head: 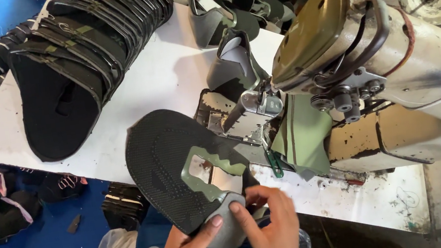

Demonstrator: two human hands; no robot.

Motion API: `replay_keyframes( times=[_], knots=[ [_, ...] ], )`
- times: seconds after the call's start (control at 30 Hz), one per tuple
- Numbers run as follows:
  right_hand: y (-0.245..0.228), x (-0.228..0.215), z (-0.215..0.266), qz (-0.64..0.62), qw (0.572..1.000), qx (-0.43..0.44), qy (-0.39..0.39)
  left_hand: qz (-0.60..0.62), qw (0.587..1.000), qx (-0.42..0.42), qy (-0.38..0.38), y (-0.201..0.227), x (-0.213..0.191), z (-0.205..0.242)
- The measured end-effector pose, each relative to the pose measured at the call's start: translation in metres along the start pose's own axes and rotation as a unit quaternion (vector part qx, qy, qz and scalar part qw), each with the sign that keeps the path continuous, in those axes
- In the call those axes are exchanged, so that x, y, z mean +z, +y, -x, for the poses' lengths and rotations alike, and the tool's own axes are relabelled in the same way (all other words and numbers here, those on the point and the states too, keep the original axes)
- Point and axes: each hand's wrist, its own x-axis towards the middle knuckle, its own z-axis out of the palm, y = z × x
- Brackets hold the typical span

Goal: The person sews a grey fabric piece onto the sole of a black slipper using a sewing machine. They repeatedly pick up a slipper, align the fabric, guide it through the machine, and then place the finished slipper on a stack.

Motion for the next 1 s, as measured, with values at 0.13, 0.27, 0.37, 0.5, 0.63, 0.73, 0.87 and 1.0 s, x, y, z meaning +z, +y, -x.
replay_keyframes(
  times=[0.13, 0.27, 0.37, 0.5, 0.63, 0.73, 0.87, 1.0],
  knots=[
    [0.021, -0.003, 0.0, 0.045, 0.989, -0.137, -0.017, 0.014, 1.0, 0.001, -0.016, -0.015, -0.001, -0.002],
    [0.065, 0.018, 0.005, -0.113, 0.992, 0.018, -0.053, -0.072, 0.997, 0.035, -0.009, 0.021, 0.018, -0.016],
    [0.08, 0.034, -0.007, -0.227, 0.972, 0.061, -0.023, -0.244, 0.956, 0.162, -0.014, 0.041, 0.025, -0.039],
    [0.097, 0.047, -0.046, -0.308, 0.949, 0.039, 0.043, -0.359, 0.896, 0.263, -0.005, 0.061, 0.034, -0.089],
    [0.114, 0.057, -0.085, -0.301, 0.945, 0.116, 0.06, -0.367, 0.873, 0.315, -0.062, 0.088, 0.037, -0.16],
    [0.109, 0.059, -0.105, -0.407, 0.887, 0.207, 0.075, -0.325, 0.907, 0.225, -0.146, 0.097, 0.028, -0.208],
    [0.106, 0.057, -0.108, -0.502, 0.84, 0.202, 0.039, -0.219, 0.945, -0.034, -0.24, 0.116, 0.015, -0.243],
    [0.125, 0.06, -0.102, -0.495, 0.855, 0.155, -0.007, -0.23, 0.928, -0.04, -0.292, 0.117, 0.009, -0.258]
  ],
)
